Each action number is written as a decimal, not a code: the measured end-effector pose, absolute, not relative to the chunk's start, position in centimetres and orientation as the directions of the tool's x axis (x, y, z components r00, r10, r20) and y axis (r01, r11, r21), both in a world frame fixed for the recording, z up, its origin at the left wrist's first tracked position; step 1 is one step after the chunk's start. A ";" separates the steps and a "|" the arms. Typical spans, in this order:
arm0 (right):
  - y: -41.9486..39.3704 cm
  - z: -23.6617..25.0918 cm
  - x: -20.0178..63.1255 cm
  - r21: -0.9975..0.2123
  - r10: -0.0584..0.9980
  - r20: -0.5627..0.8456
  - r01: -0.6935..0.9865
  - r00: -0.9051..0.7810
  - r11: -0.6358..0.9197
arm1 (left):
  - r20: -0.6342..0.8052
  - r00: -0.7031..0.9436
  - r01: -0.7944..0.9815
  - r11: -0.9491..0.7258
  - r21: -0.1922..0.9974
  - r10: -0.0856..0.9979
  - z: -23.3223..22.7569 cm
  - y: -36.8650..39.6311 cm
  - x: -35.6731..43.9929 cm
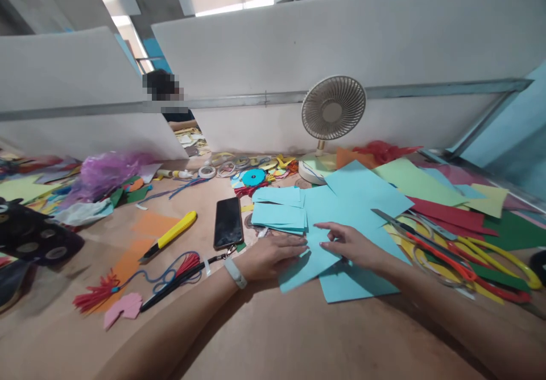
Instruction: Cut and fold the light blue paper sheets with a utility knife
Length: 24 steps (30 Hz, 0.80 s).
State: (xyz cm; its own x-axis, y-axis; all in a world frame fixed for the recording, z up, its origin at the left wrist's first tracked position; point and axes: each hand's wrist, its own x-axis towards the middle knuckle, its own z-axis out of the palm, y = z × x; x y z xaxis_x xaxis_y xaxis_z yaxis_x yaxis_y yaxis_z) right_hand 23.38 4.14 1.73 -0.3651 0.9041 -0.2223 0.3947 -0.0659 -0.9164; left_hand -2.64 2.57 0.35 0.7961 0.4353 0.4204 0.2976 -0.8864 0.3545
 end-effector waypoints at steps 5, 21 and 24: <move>4.1 4.7 23.7 -0.973 0.903 -0.126 0.228 -0.410 -0.032 | 0.733 0.413 0.278 -0.842 0.463 0.540 1.9 2.2 -3.1; 9.6 1.4 17.1 -0.865 0.973 0.099 0.466 -0.210 0.189 | 0.654 0.430 0.454 -0.775 0.440 0.623 1.0 1.5 -2.5; 8.9 2.2 20.4 -0.698 0.958 0.157 0.659 -0.241 0.280 | 0.632 0.487 0.454 -0.793 0.406 0.603 1.0 1.5 -2.3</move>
State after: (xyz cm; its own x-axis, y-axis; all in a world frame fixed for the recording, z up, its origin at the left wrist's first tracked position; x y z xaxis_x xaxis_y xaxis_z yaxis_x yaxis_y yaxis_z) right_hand 20.36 8.88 2.20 -0.2409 0.9577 0.1573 0.6587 0.2803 -0.6983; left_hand -2.32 1.48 1.05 0.4869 0.6025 0.6324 0.4542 -0.7930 0.4059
